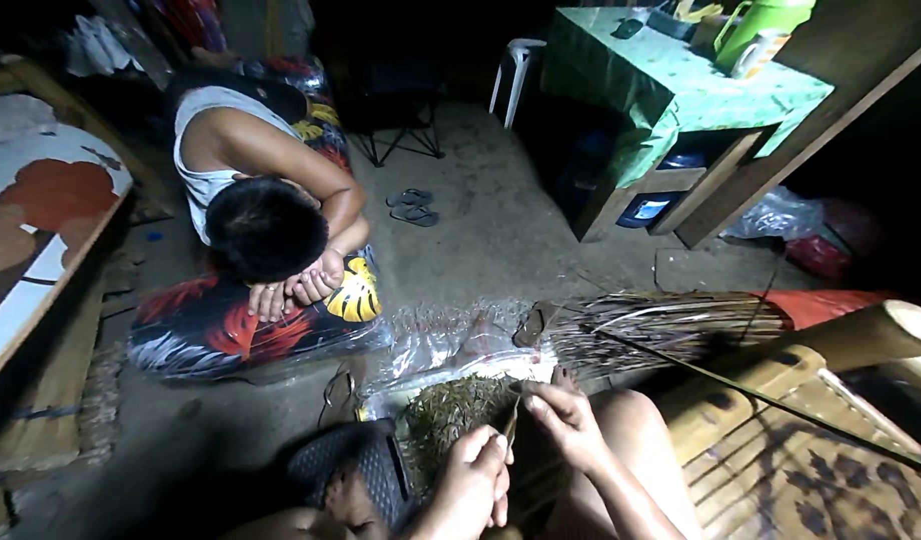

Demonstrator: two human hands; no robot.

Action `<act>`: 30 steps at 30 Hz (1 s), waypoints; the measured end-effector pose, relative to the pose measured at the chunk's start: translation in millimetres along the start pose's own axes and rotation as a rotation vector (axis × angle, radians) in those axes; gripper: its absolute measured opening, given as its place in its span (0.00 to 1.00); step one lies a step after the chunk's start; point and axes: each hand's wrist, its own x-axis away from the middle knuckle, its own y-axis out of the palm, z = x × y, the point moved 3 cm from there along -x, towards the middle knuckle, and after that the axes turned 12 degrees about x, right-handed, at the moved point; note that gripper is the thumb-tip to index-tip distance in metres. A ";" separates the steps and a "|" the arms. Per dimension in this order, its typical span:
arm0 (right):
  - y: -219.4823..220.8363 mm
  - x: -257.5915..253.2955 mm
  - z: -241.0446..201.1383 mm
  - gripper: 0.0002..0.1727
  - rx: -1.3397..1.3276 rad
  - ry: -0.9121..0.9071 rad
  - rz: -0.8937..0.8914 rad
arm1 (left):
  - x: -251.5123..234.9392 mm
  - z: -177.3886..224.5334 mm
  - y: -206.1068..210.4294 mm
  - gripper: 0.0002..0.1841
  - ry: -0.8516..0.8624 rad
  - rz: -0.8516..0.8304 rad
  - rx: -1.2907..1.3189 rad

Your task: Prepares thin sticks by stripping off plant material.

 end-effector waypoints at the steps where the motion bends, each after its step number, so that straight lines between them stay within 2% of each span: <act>1: -2.3 -1.6 3.0 0.21 -0.039 0.041 -0.004 | 1.1 -0.4 0.2 0.12 0.000 -0.002 -0.003; 7: 5.6 4.2 -6.0 0.17 -0.527 0.251 -0.241 | -0.5 -1.2 -1.1 0.13 -0.002 -0.023 -0.008; 10: 8.0 0.1 -4.8 0.15 -0.600 0.264 -0.212 | -0.2 -2.6 -1.2 0.13 -0.018 -0.028 -0.010; 13: -1.0 -8.5 -0.4 0.17 -0.521 0.297 -0.141 | -1.2 -5.5 -0.6 0.12 -0.029 -0.019 -0.017; 15: -5.0 -8.4 -2.7 0.14 -0.439 0.266 -0.150 | -2.1 -4.4 -1.4 0.12 -0.019 0.005 -0.013; 17: -4.7 -2.5 -13.7 0.13 -0.315 0.161 -0.194 | -3.1 -2.7 -2.6 0.13 -0.005 0.024 0.006; 20: 1.6 7.9 -26.0 0.22 -0.103 -0.075 -0.235 | -5.8 -2.4 -3.1 0.13 0.008 0.030 0.040; 22: 2.9 9.1 -24.5 0.24 -0.002 -0.151 -0.182 | -7.1 -3.5 -2.4 0.13 0.004 0.025 0.050; 30: -5.5 -5.6 0.9 0.22 0.079 -0.019 -0.020 | -4.0 -3.0 -1.7 0.13 -0.004 0.018 0.022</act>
